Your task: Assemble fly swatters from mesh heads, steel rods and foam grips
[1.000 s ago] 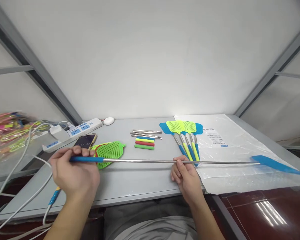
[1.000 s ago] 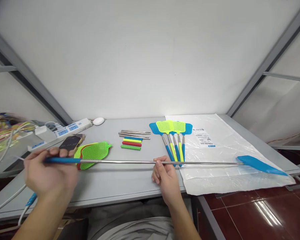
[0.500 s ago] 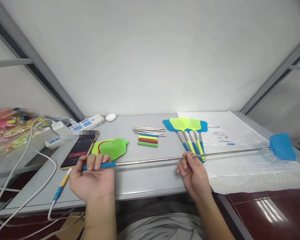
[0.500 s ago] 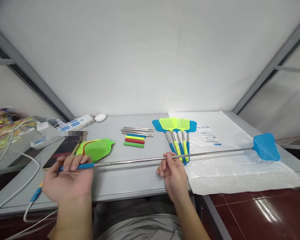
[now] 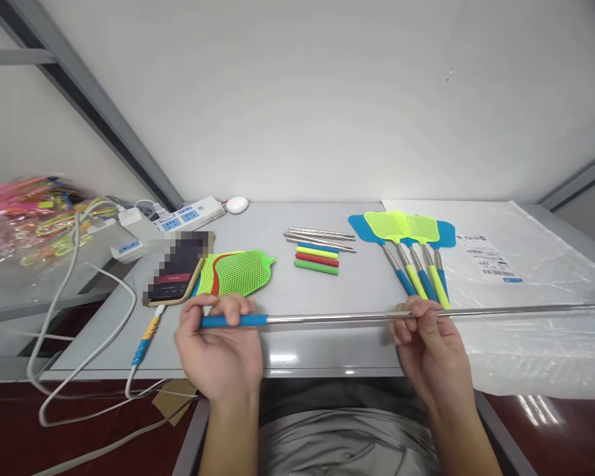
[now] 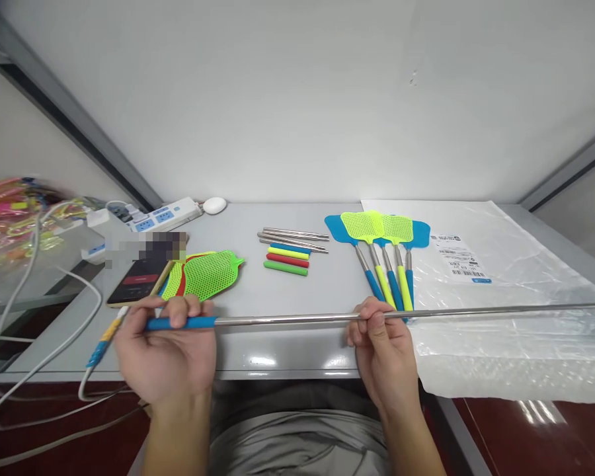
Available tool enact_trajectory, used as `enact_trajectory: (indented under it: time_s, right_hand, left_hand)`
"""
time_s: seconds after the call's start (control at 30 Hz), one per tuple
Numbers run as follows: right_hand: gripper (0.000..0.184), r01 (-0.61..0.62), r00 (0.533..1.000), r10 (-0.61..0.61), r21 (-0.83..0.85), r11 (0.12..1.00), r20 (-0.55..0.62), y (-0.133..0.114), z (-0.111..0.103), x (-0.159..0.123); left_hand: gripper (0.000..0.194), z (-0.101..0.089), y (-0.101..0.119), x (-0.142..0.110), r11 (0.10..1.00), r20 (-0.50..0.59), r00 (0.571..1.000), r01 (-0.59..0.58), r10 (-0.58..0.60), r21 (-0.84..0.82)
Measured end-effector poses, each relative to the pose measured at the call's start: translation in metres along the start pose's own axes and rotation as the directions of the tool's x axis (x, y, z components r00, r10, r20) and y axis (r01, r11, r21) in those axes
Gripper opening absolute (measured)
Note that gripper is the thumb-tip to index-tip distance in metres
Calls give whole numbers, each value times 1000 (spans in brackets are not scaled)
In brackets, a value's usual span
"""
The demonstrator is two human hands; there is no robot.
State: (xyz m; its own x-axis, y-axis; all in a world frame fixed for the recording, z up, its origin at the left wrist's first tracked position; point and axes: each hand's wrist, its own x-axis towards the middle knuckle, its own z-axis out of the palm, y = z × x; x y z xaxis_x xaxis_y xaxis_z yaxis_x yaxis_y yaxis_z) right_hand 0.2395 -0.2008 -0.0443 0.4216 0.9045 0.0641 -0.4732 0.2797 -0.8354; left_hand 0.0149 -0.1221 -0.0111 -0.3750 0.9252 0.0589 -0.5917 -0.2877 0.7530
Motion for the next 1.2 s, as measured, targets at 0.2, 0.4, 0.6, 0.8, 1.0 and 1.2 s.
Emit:
enact_trajectory:
  time_s: [0.2, 0.4, 0.6, 0.8, 1.0, 1.2]
  right_hand:
    - [18, 17, 998, -17, 1, 1000, 59, 2, 0, -3]
    - [17, 25, 997, -25, 4, 1000, 75, 3, 1, -4]
    - [14, 43, 983, -24, -103, 994, 179, 6, -1, -6]
    - [13, -27, 993, 30, -30, 999, 118, 7, -3, -7]
    - [15, -46, 999, 46, 10, 999, -12, 4, 1, -5]
    - [16, -49, 993, 49, 10, 999, -111, 3, -1, -5]
  left_hand:
    - [23, 19, -17, -35, 994, 162, 984, 57, -71, 89]
    - [30, 24, -31, -52, 976, 254, 958, 77, -129, 205]
    - [29, 11, -30, -31, 959, 188, 982, -18, -37, 282]
    - [29, 5, -16, -21, 875, 78, 979, -205, 190, 438]
    - [29, -2, 9, 7, 783, 18, 877, -437, 479, 442]
    - [27, -9, 14, 17, 805, 3, 883, -429, 470, 410]
